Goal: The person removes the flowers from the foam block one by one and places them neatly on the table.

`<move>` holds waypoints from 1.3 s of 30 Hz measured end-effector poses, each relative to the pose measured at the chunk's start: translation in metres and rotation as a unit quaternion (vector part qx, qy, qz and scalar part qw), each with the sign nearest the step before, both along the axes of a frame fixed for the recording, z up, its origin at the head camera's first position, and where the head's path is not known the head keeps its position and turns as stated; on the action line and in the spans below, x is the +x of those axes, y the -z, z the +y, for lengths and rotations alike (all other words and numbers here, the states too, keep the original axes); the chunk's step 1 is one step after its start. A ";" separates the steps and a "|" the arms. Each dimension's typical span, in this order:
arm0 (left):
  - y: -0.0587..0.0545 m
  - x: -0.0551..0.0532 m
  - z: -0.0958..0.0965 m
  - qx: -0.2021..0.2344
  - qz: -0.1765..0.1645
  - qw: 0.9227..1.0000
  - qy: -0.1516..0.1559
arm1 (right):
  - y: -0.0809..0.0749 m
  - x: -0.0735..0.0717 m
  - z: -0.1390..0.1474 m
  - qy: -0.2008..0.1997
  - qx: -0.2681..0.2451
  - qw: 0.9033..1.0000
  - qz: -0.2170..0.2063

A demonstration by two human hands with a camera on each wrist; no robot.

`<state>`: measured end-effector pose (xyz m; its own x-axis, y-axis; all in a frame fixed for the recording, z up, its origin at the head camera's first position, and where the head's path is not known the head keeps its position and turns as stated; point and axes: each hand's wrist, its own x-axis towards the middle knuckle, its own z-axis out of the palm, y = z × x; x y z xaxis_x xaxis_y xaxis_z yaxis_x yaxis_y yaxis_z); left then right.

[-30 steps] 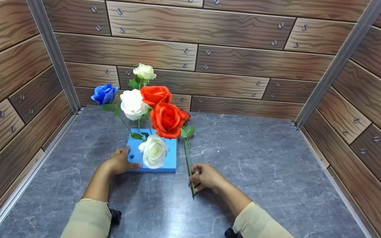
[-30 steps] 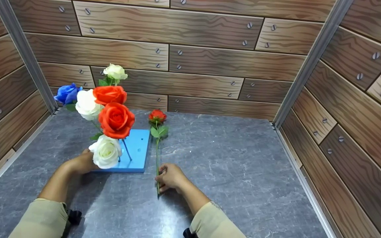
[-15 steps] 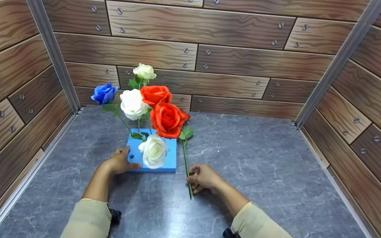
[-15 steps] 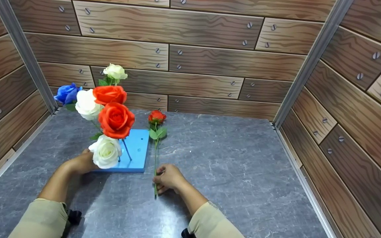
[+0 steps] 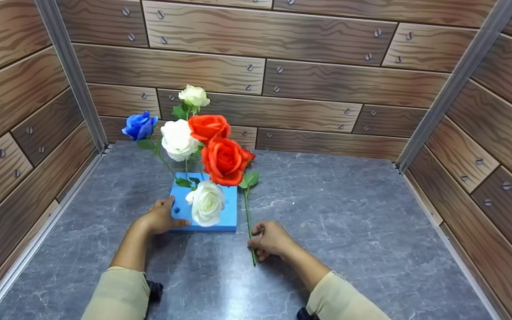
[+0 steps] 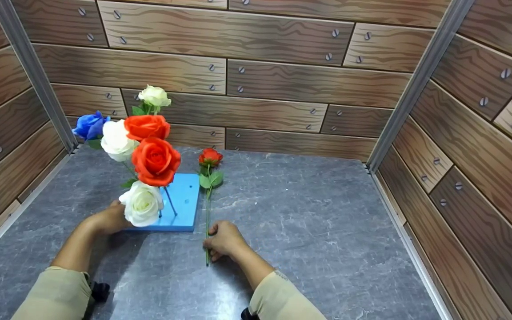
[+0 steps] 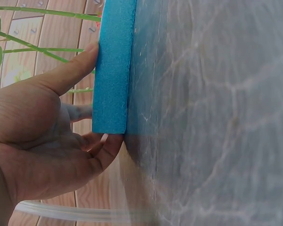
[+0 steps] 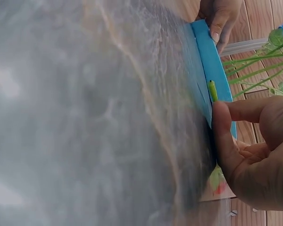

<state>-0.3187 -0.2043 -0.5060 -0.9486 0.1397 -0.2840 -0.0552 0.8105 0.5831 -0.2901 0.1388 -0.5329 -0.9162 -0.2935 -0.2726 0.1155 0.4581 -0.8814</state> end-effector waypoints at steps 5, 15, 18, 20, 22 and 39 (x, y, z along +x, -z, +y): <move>0.001 -0.001 0.000 0.003 -0.007 1.000 -0.003 | -0.001 0.001 -0.003 0.005 0.020 1.000 0.013; 0.000 0.001 -0.001 0.020 -0.006 1.000 0.000 | -0.012 -0.006 -0.006 0.000 0.040 0.999 0.036; 0.000 0.001 -0.001 0.014 -0.001 1.000 -0.001 | -0.016 -0.009 -0.008 -0.008 0.044 0.997 0.055; 0.000 0.001 -0.001 0.011 0.003 1.000 -0.001 | -0.019 -0.011 -0.011 -0.016 0.047 0.996 0.074; 0.001 0.000 -0.001 0.010 0.004 1.000 -0.001 | -0.020 -0.012 -0.014 -0.025 0.054 0.994 0.097; 0.001 0.001 -0.001 0.015 -0.001 1.000 -0.002 | -0.015 -0.028 -0.047 -0.040 -0.053 0.980 0.188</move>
